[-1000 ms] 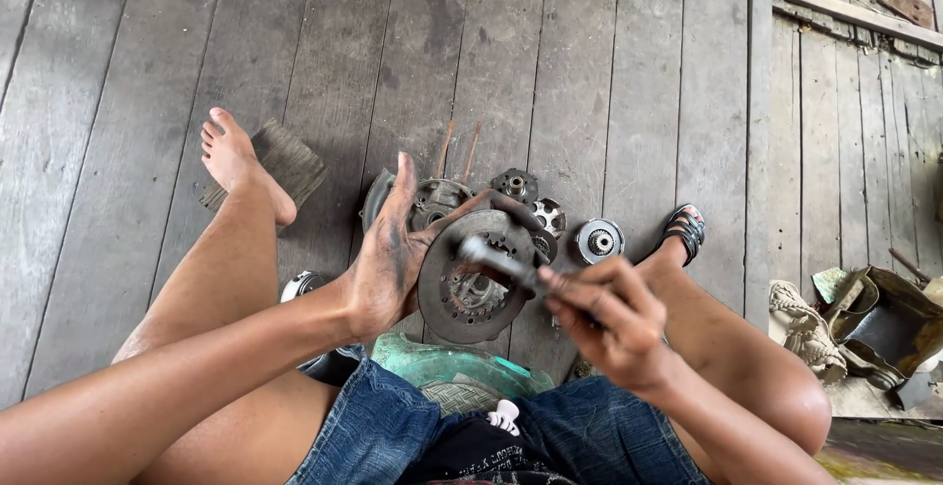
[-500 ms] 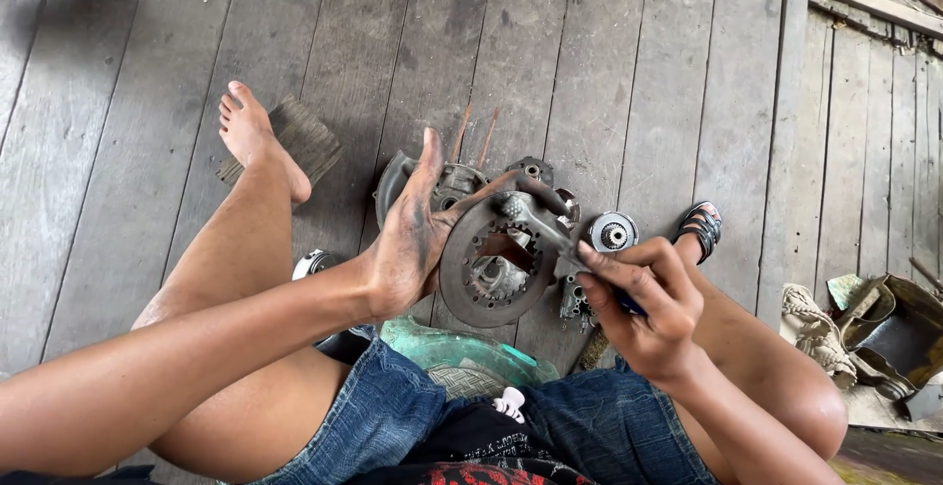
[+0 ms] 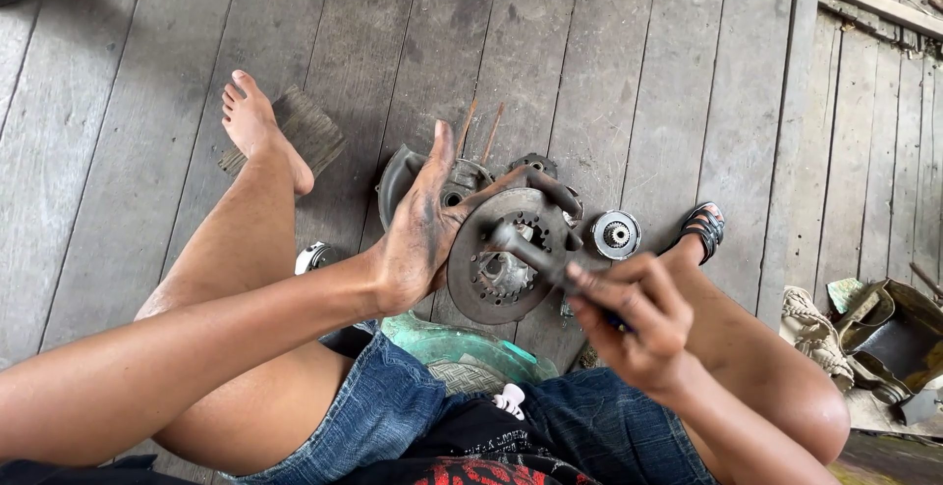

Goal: Cleaning a motorcycle clutch plate using a small brush to remove debris and grime.

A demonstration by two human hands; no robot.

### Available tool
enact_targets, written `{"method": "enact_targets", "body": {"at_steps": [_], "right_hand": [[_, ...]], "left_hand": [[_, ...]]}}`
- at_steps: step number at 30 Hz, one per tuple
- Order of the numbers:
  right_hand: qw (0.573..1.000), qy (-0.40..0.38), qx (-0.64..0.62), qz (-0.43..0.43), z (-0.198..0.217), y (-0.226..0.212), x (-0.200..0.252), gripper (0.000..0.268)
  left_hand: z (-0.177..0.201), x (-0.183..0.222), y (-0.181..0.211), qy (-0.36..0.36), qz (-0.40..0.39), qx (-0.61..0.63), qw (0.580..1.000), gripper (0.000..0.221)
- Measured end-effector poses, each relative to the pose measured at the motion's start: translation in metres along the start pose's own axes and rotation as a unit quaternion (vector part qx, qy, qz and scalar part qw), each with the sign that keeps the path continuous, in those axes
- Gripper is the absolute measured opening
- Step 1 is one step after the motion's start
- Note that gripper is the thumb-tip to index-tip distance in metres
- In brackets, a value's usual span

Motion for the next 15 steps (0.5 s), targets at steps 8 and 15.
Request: {"method": "enact_targets", "body": {"at_steps": [8,15], "right_hand": [[0.998,0.055,0.0,0.033,-0.004,0.021,-0.008,0.02],[0.998,-0.053,-0.016,0.043,-0.004,-0.001,0.007,0.027]], "left_hand": [[-0.041,-0.008,0.021,0.201,0.113,0.043,0.972,0.101],[-0.02,-0.003,0.011,0.039,0.024,-0.003,0.999,0.1]]}}
Point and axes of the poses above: each hand's wrist, its own x-axis away from the middle knuckle, its own z-axis out of the back of the hand, y = z × x, the point moved 1 cm from there along -x, towards the middle knuckle, and after that the axes turned 14 degrees about x, right-handed, at the moved point
